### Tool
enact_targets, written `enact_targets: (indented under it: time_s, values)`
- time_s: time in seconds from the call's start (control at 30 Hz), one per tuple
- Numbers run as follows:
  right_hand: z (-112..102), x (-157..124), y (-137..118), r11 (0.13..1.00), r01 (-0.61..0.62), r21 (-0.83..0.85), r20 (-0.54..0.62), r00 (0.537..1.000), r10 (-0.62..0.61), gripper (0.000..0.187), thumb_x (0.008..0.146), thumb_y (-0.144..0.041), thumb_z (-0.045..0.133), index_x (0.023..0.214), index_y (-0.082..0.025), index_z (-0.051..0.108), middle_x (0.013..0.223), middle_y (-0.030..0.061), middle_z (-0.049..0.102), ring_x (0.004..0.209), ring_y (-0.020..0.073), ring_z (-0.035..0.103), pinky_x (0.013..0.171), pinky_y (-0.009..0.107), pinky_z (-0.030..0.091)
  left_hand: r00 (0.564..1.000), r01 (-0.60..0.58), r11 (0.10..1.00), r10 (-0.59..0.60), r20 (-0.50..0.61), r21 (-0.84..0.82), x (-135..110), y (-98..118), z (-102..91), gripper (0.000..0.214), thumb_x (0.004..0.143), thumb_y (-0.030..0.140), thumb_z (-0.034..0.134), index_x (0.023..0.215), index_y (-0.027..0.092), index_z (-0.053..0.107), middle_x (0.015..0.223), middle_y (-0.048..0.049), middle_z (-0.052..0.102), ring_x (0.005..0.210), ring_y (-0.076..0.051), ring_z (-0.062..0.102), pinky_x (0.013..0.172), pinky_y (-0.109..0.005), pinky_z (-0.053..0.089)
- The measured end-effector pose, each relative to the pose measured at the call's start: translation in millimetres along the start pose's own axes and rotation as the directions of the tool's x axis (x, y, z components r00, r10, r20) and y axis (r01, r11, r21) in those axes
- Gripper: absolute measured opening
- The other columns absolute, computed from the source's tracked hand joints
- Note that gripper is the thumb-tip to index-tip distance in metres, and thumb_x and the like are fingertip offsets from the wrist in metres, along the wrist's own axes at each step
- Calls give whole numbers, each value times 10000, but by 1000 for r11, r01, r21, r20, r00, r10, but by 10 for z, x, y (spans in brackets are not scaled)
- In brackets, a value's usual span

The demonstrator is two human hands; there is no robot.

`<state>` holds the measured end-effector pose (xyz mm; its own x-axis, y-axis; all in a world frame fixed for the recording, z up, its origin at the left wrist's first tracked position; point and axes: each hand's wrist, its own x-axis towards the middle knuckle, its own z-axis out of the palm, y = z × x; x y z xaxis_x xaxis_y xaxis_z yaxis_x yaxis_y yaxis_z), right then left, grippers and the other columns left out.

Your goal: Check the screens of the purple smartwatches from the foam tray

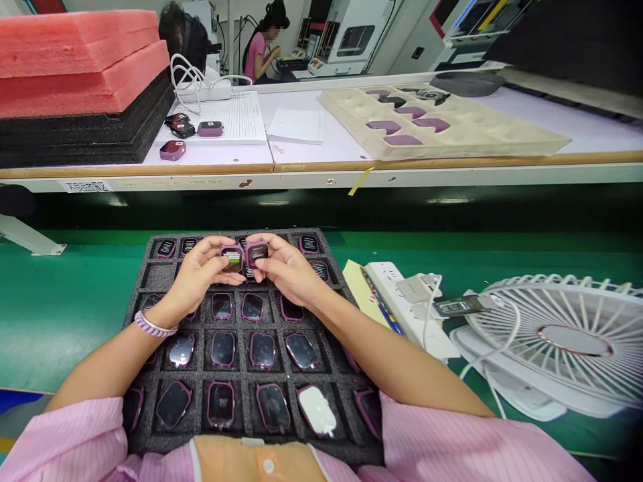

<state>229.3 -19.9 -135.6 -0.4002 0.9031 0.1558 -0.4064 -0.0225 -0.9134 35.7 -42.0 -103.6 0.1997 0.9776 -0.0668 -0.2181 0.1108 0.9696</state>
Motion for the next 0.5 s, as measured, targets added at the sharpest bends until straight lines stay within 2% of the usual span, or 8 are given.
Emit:
enact_targets:
  time_s: [0.3,0.5]
  values:
    - [-7,5,16,1000,-2,-1,9,1000,2,389,817,-270,817,1158,-214,639,920,-8,664,641,128,607,604,266,506,1000,-5,1000,5,-9,14,5,-5,3,453,698,236,805,1088,174,584,981,-2,730,654,-185,783,669,-280,685]
    - [-24,2,5,1000,-2,-20,24,1000,3,409,788,-229,763,1174,-219,629,940,-13,666,643,133,624,617,278,499,1000,3,1000,-3,8,-13,3,13,-13,455,721,297,789,1111,164,596,948,-6,726,669,-190,783,675,-290,681]
